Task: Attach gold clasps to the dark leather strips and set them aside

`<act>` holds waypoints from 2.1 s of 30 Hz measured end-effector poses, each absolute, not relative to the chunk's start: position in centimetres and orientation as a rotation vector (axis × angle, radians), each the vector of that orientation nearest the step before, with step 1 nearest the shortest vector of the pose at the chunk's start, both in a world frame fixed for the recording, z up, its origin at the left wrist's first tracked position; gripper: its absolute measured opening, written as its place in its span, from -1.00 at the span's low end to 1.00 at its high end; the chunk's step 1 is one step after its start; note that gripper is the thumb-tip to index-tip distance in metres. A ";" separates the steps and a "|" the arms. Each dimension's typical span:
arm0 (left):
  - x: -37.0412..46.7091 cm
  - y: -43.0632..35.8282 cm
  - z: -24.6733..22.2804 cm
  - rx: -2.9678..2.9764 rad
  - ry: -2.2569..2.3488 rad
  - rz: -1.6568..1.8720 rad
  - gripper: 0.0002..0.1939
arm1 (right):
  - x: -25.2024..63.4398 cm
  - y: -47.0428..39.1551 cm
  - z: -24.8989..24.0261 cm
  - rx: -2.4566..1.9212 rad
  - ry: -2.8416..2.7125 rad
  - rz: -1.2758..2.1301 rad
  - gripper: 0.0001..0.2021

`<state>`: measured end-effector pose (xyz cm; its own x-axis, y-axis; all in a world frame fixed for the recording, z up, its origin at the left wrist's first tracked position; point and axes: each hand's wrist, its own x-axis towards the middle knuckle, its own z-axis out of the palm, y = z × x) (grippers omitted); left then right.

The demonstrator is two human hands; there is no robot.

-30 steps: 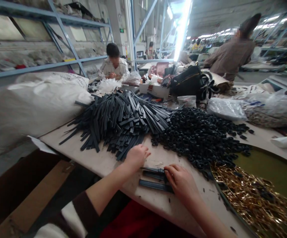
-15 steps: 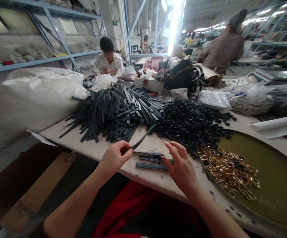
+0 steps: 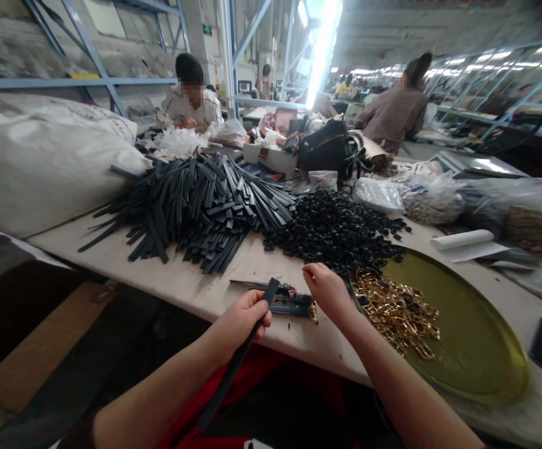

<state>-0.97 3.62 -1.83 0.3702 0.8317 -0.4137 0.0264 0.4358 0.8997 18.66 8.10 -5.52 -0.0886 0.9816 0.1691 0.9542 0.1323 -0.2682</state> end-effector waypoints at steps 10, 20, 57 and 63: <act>-0.9 6.6 -3.7 0.683 1.011 0.556 -0.84 | 21.0 13.4 -8.7 -1.915 -2.280 -0.100 -0.83; 0.1 6.7 -3.3 0.774 0.970 0.525 -0.83 | 18.3 7.7 -6.6 -1.295 -0.840 1.505 -0.70; -0.3 -0.4 -2.4 1.385 0.921 0.258 -0.45 | 15.7 -3.1 -5.6 -1.100 -0.978 1.420 -0.56; 0.6 1.8 -4.5 1.192 0.925 0.418 -0.60 | 21.9 -1.2 -6.1 -1.629 -1.490 0.815 -0.70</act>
<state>0.60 1.78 -4.49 0.5820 0.7143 -0.3887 0.1810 0.3522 0.9183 21.88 -1.18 -6.10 0.1116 0.9929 0.0400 0.5019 -0.0216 -0.8646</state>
